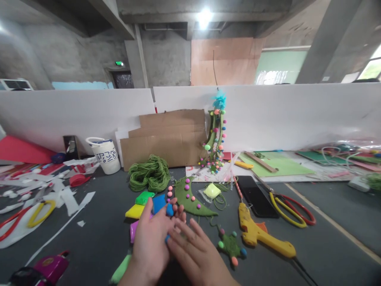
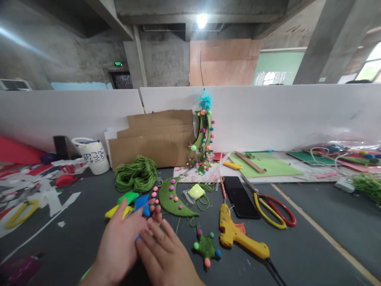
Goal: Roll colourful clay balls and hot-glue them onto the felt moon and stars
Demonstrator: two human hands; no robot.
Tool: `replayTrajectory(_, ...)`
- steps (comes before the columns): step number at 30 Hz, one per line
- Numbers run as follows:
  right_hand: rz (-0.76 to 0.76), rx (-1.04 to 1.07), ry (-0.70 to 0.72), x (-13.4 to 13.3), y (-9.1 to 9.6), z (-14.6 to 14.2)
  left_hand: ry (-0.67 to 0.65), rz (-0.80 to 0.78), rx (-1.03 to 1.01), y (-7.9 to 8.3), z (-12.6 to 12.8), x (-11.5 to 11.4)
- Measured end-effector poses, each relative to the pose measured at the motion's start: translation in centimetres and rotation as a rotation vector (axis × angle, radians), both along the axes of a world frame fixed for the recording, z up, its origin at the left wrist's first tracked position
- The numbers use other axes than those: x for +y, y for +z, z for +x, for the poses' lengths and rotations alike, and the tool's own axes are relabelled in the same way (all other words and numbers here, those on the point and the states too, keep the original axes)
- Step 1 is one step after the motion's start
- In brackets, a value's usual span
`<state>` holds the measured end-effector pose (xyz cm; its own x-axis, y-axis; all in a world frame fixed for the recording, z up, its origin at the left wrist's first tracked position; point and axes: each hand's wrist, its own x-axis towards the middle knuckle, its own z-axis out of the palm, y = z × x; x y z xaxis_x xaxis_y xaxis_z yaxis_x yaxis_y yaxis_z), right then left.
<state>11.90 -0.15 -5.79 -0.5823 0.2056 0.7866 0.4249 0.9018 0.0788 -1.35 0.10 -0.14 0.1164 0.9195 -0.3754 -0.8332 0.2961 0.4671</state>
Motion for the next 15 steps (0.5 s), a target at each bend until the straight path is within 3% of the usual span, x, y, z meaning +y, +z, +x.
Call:
replayTrajectory(3, 0.057, -0.056, 0.0, -0.09, 0.19, -0.08, 0.043, -0.021, 0.057, -0.29, 0.26, -0.08)
replayTrajectory(6, -0.008, -0.067, -0.053, -0.01, 0.2, -0.16, 0.018, -0.077, 0.078, -0.69, 0.58, -0.24)
replayTrajectory(12, 0.046, 0.09, -0.014, -0.15, -0.41, -0.62, 0.018, -0.04, 0.052, -0.35, 0.46, -0.16)
replayTrajectory(15, -0.022, 0.007, -0.056, -0.2, -0.45, -0.64, 0.018, -0.105, 0.086, -0.41, 0.56, -0.13)
